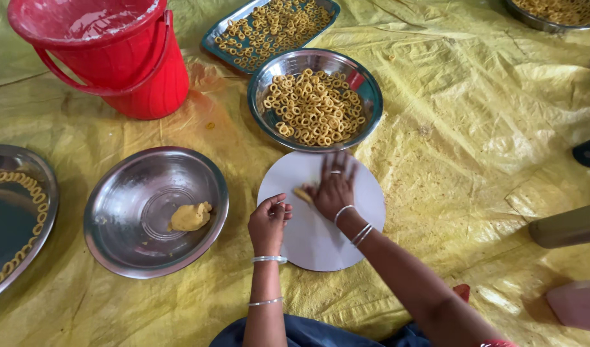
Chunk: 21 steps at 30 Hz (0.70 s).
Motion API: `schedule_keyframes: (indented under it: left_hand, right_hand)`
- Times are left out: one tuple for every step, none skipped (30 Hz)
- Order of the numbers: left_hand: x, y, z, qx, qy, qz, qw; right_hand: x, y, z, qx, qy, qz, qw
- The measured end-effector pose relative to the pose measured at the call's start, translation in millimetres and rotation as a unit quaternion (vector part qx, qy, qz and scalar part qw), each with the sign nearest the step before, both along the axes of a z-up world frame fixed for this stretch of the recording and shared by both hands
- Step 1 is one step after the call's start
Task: The person rolls small pieces of dough into thin strips on a white board, then joins the ends to form rings. The finished rings are placed into a nearby metal bowl. The process is repeated continuously with multiple dough pieces.
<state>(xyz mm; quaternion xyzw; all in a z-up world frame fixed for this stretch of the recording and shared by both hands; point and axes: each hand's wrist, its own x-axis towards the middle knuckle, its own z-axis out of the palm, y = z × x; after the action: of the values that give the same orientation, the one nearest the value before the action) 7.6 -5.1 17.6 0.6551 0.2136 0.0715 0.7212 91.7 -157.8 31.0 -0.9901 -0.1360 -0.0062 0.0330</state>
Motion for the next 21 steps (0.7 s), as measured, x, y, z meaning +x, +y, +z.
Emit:
schedule_keyframes:
  left_hand:
    - [1, 1, 0, -0.005, 0.001, 0.003, 1.0]
    - [3, 1, -2, -0.016, -0.009, 0.007, 1.0]
    - [6, 2, -4, -0.026, -0.018, 0.01, 0.999]
    - [5, 1, -8, -0.039, -0.025, 0.017, 0.999]
    - [4, 0, -11, -0.046, -0.037, 0.02, 0.998]
    - [5, 1, -14, -0.052, -0.051, 0.026, 0.997]
    - [4, 2, -17, -0.059, -0.066, 0.031, 0.996]
    - [5, 1, -18, -0.062, -0.058, 0.033, 0.996]
    - [5, 0, -18, -0.066, -0.05, 0.035, 0.996]
    - [6, 2, -16, -0.067, -0.045, 0.034, 0.996]
    - [8, 3, -14, -0.069, -0.067, 0.035, 0.995]
    - [5, 6, -13, -0.069, -0.085, 0.037, 0.993]
    - [3, 8, -12, -0.07, -0.103, 0.039, 0.991]
    - [-5, 10, -12, 0.121, -0.046, 0.054, 0.99]
    - [-15, 15, -11, 0.307, 0.012, 0.064, 0.949]
    - [-19, 23, -7, 0.483, 0.063, 0.073, 0.87]
    - [-21, 24, -3, 0.469, 0.145, 0.04, 0.87]
    - [-23, 28, 2, 0.453, 0.225, 0.01, 0.863]
    - [-23, 32, 6, 0.433, 0.303, -0.018, 0.849]
    - [-25, 33, 8, 0.433, 0.312, -0.039, 0.845]
    - [-23, 29, 8, 0.433, 0.321, -0.06, 0.84]
  right_hand:
    - [2, 0, -2, -0.013, -0.01, 0.058, 0.998]
    - [-6, -2, -6, 0.006, -0.024, 0.117, 0.993]
    - [-25, 0, -13, 0.025, -0.039, 0.175, 0.983]
    - [-49, 1, -21, 0.042, -0.05, 0.235, 0.97]
    - [-76, 2, -28, 0.046, 0.0, 0.23, 0.972]
    - [-105, 4, -34, 0.049, 0.048, 0.227, 0.972]
    - [-133, 8, -37, 0.054, 0.08, 0.219, 0.971]
    - [-152, 10, -37, 0.057, 0.108, 0.209, 0.97]
    - [-164, 12, -36, 0.052, 0.095, 0.203, 0.973]
    - [-168, 19, -34, 0.05, 0.079, 0.196, 0.976]
    - [-166, 24, -30, 0.048, 0.063, 0.189, 0.979]
    - [-150, 30, -28, -0.037, -0.017, 0.146, 0.988]
    - [-127, 34, -27, -0.122, -0.095, 0.1, 0.983]
    - [-104, 37, -27, -0.019, -0.061, 0.053, 0.997]
    - [-74, 38, -27, 0.084, -0.028, 0.004, 0.996]
    - [-40, 37, -24, 0.079, -0.027, -0.011, 0.996]
    - [-18, 31, -21, 0.073, -0.026, -0.025, 0.997]
    - [-2, 29, -19, 0.075, -0.054, 0.004, 0.996]
    - [11, 26, -15, 0.076, -0.082, 0.032, 0.993]
    - [7, 20, -15, 0.074, -0.106, 0.061, 0.99]
    - [-8, 20, -17, 0.074, -0.109, 0.086, 0.988]
